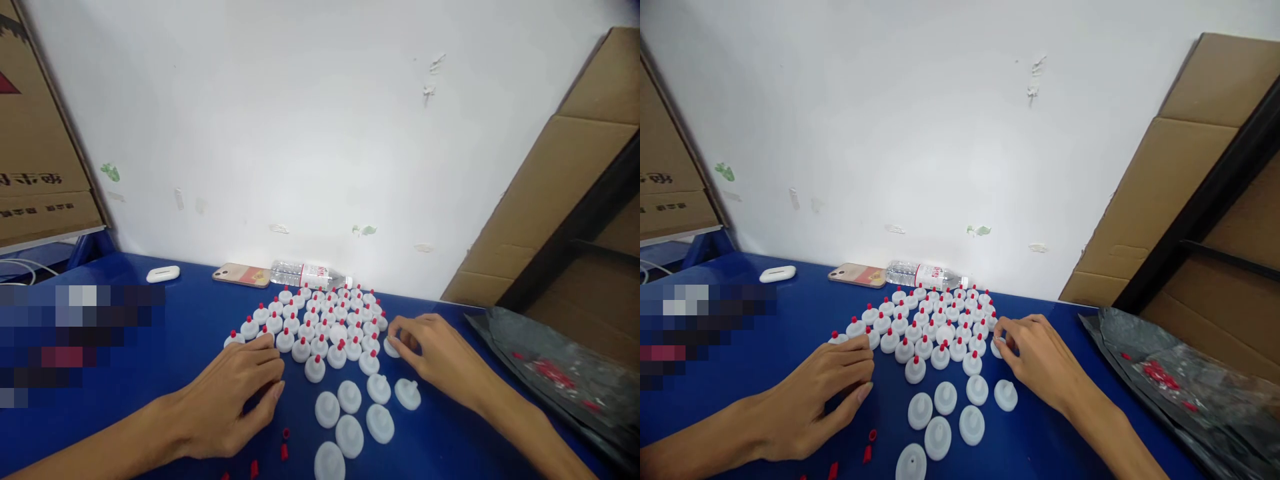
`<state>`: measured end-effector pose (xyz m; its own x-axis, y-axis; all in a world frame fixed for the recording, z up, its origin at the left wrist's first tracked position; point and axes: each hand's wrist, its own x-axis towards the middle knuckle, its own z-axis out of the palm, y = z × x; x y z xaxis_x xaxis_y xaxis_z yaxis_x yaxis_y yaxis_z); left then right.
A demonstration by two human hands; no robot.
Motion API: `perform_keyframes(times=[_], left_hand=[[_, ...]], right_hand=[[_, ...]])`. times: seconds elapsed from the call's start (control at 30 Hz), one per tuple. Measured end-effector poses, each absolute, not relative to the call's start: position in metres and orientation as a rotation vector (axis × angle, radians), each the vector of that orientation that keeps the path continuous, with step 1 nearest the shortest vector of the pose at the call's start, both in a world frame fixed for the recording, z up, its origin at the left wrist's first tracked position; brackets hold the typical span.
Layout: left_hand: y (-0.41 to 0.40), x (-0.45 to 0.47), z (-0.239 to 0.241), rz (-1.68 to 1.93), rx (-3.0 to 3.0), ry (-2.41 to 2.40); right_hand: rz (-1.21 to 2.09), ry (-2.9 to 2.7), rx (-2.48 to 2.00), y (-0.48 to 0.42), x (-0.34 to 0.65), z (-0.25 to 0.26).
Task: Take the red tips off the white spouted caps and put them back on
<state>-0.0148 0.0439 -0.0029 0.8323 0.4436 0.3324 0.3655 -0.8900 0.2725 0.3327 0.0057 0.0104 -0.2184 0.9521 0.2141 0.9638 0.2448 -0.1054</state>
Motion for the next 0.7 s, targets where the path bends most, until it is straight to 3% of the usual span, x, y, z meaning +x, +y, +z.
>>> perform_keyframes(times=[0.17, 0.5, 0.7], left_hand=[[0.042, -0.015, -0.001, 0.514, 2.778, 0.637], [0.037, -0.013, 0.005, 0.42, 2.753, 0.608], [0.035, -0.014, 0.003, 0.41, 2.757, 0.554]], right_hand=[[0.035, -2.276, -1.812, 0.003, 0.333, 0.015], [-0.15, -2.165, -1.657, 0.008, 0.333, 0.008], [0.024, -2.18, -1.679, 0.008, 0.334, -0.001]])
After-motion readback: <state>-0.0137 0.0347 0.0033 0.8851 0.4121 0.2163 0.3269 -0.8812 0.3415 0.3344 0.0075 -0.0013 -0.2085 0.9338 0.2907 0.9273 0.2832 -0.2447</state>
